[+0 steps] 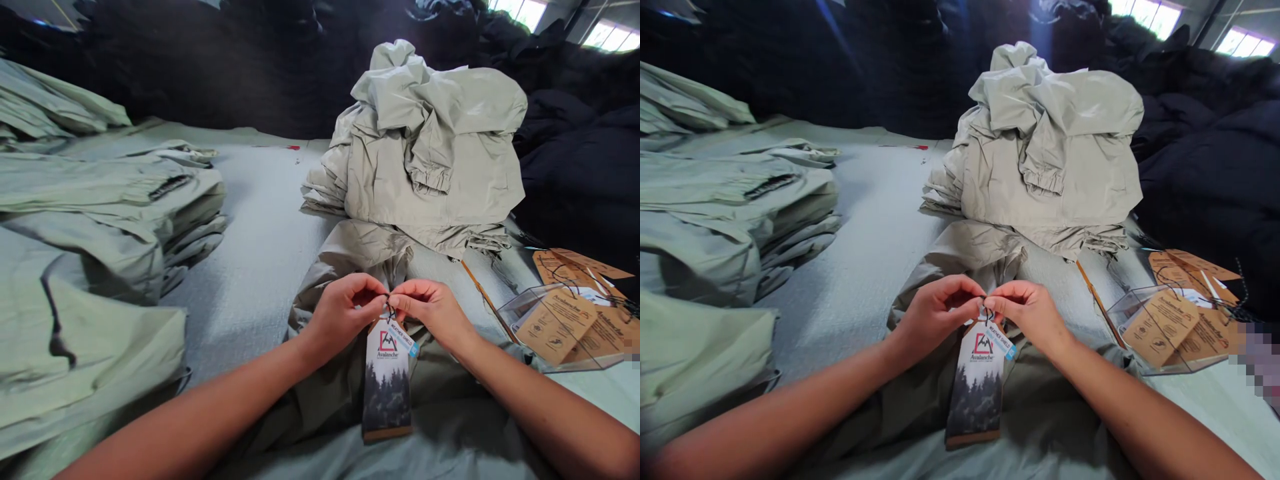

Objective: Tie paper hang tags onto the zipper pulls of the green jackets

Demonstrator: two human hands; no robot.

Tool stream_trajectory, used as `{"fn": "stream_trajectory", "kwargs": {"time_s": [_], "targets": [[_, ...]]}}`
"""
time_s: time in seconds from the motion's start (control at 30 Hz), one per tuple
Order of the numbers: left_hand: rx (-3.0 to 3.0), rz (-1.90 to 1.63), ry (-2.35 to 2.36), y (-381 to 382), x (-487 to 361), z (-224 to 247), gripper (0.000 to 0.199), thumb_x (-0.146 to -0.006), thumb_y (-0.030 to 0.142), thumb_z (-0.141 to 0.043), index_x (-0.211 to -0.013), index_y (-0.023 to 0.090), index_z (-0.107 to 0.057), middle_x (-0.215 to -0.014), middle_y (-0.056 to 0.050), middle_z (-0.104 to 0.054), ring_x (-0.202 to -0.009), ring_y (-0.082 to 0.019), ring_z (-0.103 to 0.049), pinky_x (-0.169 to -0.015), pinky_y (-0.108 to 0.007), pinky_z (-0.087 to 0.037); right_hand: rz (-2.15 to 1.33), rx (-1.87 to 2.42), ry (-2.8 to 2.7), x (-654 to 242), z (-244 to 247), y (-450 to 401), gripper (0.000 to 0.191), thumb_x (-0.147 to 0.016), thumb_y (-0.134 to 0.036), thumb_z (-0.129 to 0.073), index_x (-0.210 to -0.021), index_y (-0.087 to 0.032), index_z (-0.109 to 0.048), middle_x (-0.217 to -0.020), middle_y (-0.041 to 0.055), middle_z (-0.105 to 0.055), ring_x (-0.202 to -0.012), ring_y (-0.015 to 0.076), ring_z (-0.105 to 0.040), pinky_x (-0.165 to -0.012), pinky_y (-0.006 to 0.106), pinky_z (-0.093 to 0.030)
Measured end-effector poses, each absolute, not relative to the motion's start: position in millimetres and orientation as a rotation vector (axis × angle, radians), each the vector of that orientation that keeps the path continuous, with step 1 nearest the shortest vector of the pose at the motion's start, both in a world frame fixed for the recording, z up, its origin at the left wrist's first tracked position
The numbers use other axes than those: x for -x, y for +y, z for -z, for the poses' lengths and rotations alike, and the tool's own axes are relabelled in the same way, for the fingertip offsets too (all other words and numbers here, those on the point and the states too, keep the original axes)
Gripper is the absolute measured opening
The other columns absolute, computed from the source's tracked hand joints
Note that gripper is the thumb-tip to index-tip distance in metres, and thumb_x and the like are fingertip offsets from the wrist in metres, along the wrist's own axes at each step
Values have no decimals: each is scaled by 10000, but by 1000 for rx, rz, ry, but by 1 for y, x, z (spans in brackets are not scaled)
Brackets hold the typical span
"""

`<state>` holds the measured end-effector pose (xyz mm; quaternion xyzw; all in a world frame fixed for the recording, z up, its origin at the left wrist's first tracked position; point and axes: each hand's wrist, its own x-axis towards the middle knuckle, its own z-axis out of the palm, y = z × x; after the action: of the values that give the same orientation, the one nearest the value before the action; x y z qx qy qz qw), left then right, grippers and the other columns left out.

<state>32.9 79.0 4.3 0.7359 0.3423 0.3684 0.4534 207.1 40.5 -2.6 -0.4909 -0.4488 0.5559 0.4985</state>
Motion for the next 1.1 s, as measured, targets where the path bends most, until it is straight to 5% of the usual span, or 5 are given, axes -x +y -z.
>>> {"fn": "stream_trajectory", "kwargs": {"time_s": [0.5,1.1], "targets": [[-1327,-715,846,83,-34,-10,195,-738,282,-703,-833,113,-685,-665,-17,-673,-618,-114,-608,-619,-224,-495,-809,1274,-1708,-213,7,36,137,-891,-278,-551,-833,-174,-619,-668,-14,-576,-602,109,-501,-576,230,-410],[-1595,-807,824,80,-34,1,117,-799,265,-634,-834,153,-638,-739,-13,-649,-672,-133,-607,-621,-235,-483,-1411,1155,-1261,-213,5,41,278,-752,-428,-721,-815,-170,-637,-697,-15,-624,-605,93,-511,-597,231,-413]]}}
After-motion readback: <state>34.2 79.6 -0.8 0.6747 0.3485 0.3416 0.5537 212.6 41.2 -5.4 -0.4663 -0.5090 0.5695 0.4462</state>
